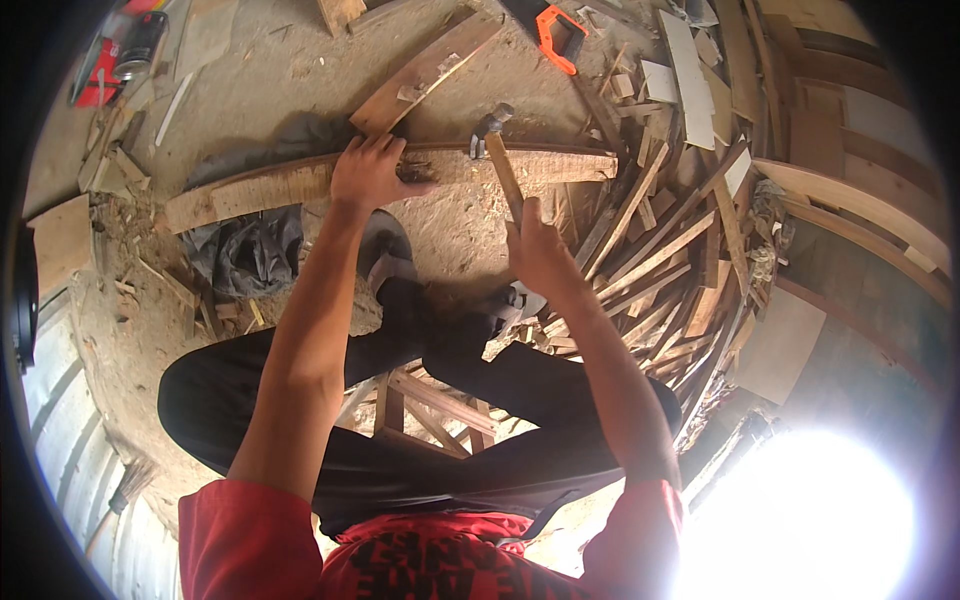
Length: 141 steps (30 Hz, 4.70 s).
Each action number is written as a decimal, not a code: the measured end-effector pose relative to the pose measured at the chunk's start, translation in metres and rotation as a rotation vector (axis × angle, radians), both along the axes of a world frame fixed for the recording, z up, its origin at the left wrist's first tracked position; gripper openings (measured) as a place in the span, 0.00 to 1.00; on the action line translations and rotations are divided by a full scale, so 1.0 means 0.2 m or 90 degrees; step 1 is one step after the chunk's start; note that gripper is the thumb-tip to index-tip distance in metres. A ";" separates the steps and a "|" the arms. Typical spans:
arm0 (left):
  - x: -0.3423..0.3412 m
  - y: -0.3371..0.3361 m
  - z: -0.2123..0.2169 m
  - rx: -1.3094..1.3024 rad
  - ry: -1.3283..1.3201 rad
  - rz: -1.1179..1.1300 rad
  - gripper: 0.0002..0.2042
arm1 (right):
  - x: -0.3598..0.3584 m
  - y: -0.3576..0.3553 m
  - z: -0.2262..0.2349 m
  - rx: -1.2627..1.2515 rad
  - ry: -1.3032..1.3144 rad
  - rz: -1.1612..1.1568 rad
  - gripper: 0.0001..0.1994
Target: The person holds a wooden plank and uses a hammer to drive nails into it. The person repeatedly positions nails and strikes them with the hammer while sitting on the floor.
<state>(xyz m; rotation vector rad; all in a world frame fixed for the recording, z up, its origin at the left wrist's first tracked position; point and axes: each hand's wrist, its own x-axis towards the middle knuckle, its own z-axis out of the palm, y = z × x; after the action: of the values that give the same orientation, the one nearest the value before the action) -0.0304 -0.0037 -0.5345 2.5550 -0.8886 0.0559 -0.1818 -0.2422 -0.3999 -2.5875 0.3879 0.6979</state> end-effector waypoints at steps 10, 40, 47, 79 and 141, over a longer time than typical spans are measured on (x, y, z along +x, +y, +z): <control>-0.01 -0.01 0.02 0.006 -0.016 0.009 0.39 | 0.05 -0.34 0.21 0.111 0.094 0.016 0.18; 0.02 -0.07 0.13 0.086 0.009 -0.033 0.47 | -0.03 -0.30 -0.50 0.063 -0.469 -0.166 0.14; 0.03 -0.19 0.34 0.116 0.042 -0.360 0.44 | 0.18 -0.29 -0.58 0.129 -0.595 -0.174 0.17; 0.26 -0.52 0.14 -0.176 0.304 -0.223 0.07 | -0.44 -0.46 -0.47 0.155 -0.378 -0.395 0.13; -0.34 -0.53 0.21 -0.595 1.096 0.411 0.12 | -0.31 -0.14 -0.25 0.442 -0.113 -0.472 0.18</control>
<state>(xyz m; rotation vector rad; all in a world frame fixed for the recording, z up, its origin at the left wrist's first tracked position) -0.0981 -0.1088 -0.4916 1.0940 0.5488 -1.0433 -0.2435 -0.2692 -0.4502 -1.6520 0.8130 0.2560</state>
